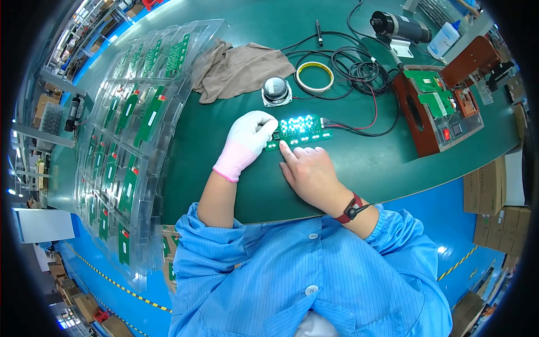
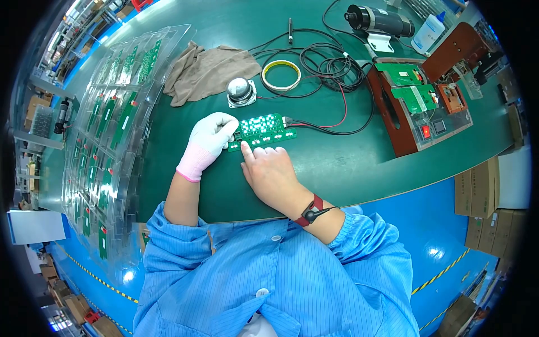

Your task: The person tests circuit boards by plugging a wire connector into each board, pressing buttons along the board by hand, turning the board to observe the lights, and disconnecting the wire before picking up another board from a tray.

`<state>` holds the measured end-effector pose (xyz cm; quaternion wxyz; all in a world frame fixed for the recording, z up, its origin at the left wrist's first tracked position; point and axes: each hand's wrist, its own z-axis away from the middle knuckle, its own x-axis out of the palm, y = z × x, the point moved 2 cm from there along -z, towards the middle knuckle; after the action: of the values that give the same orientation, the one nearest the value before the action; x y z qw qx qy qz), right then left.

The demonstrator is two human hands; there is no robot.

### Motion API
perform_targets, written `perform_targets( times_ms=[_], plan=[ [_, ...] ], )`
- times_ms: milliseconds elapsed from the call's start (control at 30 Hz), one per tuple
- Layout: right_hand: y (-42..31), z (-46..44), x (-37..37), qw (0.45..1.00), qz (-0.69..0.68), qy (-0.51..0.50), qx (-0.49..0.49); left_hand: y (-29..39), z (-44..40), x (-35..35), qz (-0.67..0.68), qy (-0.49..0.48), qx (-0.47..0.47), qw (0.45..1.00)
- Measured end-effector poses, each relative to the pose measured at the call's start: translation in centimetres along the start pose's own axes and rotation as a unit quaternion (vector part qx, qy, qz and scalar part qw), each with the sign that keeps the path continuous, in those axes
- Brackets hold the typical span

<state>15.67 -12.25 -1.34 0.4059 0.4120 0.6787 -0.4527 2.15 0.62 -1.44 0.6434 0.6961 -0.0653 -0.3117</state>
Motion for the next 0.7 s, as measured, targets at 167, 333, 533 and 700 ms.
perform_targets(
  times_ms=[167,333,533,700],
  plan=[
    [0.0,0.1,-0.3,1.0,-0.003,0.017,-0.006,0.5,0.2,0.0,0.004,-0.002,-0.002,1.0],
    [0.0,0.0,-0.1,1.0,-0.009,0.018,-0.003,0.3,0.1,0.0,0.001,-0.001,-0.004,1.0],
    [0.0,0.0,-0.1,1.0,-0.004,0.02,-0.002,0.7,0.2,-0.1,0.012,-0.008,-0.022,1.0],
    [0.0,0.4,-0.2,0.999,-0.006,0.037,-0.005,1.1,0.4,0.0,0.03,-0.008,-0.032,0.999]
  ],
)
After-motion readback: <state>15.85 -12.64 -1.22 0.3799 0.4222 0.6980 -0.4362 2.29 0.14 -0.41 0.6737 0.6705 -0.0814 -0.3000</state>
